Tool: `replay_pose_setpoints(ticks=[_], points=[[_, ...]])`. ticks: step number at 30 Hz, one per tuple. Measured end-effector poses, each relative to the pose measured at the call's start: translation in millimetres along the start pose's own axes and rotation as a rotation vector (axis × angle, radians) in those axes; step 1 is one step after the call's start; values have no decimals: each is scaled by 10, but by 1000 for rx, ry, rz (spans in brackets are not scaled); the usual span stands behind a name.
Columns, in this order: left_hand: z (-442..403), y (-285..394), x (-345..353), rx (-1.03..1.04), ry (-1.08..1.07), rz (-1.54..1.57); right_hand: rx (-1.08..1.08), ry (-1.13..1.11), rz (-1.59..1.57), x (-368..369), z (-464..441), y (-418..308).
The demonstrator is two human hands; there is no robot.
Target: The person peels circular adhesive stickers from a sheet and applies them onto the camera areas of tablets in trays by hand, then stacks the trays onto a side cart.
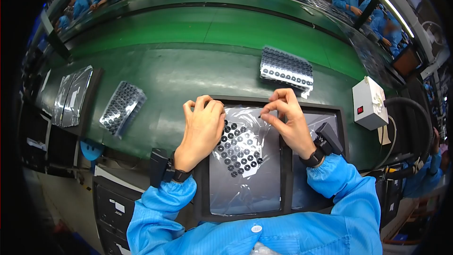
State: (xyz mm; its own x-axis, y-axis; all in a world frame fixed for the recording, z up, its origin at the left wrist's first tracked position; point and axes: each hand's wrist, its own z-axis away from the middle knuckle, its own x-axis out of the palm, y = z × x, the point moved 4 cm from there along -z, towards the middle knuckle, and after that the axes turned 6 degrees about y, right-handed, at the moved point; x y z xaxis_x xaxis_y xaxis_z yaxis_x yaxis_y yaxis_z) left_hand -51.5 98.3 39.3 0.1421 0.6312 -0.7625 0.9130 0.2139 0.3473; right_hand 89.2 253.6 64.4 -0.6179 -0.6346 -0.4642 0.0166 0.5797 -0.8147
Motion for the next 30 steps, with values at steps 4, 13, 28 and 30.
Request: replay_pose_setpoints(ticks=[4,13,28,30], points=[[61,138,-73,70,2,-97,-169,36,110,177,-233,-31],[437,531,-12,183,-167,-239,-293,-137,81,869,-427,157],[477,518,-114,119,-160,-114,-337,-90,205,978,-417,108],[484,518,-108,121,-161,-108,-360,-98,243,975,-407,86]])
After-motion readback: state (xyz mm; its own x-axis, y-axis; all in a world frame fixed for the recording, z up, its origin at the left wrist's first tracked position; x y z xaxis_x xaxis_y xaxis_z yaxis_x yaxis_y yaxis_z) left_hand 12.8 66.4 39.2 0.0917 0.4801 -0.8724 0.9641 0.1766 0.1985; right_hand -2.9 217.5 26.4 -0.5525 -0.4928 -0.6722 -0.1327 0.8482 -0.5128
